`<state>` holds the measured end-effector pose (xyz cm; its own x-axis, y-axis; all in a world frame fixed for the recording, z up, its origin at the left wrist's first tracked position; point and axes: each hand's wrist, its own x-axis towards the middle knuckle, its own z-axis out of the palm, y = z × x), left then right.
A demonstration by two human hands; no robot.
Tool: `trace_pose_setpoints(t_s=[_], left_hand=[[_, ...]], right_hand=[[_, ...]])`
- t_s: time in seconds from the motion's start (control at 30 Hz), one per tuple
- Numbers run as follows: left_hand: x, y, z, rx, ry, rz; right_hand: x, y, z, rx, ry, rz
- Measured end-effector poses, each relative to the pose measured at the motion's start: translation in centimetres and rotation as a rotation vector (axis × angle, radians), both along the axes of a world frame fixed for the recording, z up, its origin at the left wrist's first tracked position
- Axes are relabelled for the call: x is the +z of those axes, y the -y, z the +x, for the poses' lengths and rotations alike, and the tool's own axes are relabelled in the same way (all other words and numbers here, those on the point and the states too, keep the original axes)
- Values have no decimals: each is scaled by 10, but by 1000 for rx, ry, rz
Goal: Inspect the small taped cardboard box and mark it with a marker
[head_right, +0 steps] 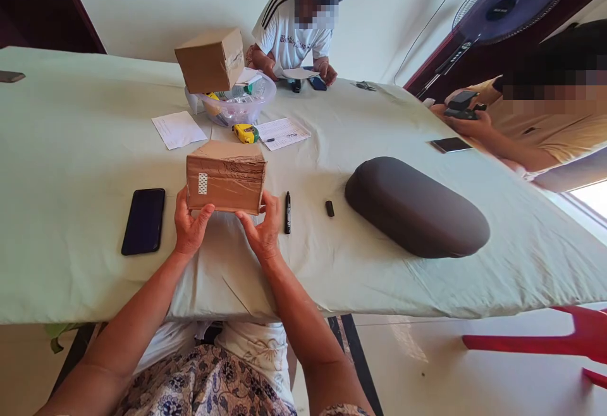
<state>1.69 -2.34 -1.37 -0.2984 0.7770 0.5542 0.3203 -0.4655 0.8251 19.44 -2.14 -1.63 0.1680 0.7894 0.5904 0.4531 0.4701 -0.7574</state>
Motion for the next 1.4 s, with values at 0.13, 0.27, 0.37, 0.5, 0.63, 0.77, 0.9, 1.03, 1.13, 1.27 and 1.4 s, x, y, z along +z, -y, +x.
trace_pose_setpoints(t_s=[0.13,0.27,0.37,0.5,0.63,0.77,0.9,1.03,1.13,1.27,1.4], left_hand=[[0,2,5,0,52,-70],[-1,3,6,-11,105,-98],[1,2,3,-12,137,-108],[6,-1,-7,13,120,-86],[7,-1,-14,-13,82,-93],[3,0,-13,-137,38,-68],[2,1,-9,-231,-16,-53],[5,4,-7,-191,-107,-46],[6,4,-7,-95,-146,-81],[3,4,-4,84,-99,-150],[0,5,6,216,-156,-199]], right_hand=[[0,1,-4,-1,-13,-3],[1,0,0,49,-33,-5],[3,-1,4,143,-69,-27],[4,-2,6,226,-119,-86],[2,-5,9,239,-152,-106],[4,-7,20,124,-158,-98],[11,-6,32,25,-196,-6],[16,-5,33,-7,-212,9],[16,-3,26,31,-101,-1],[12,2,13,73,46,14],[7,4,3,-33,190,15]])
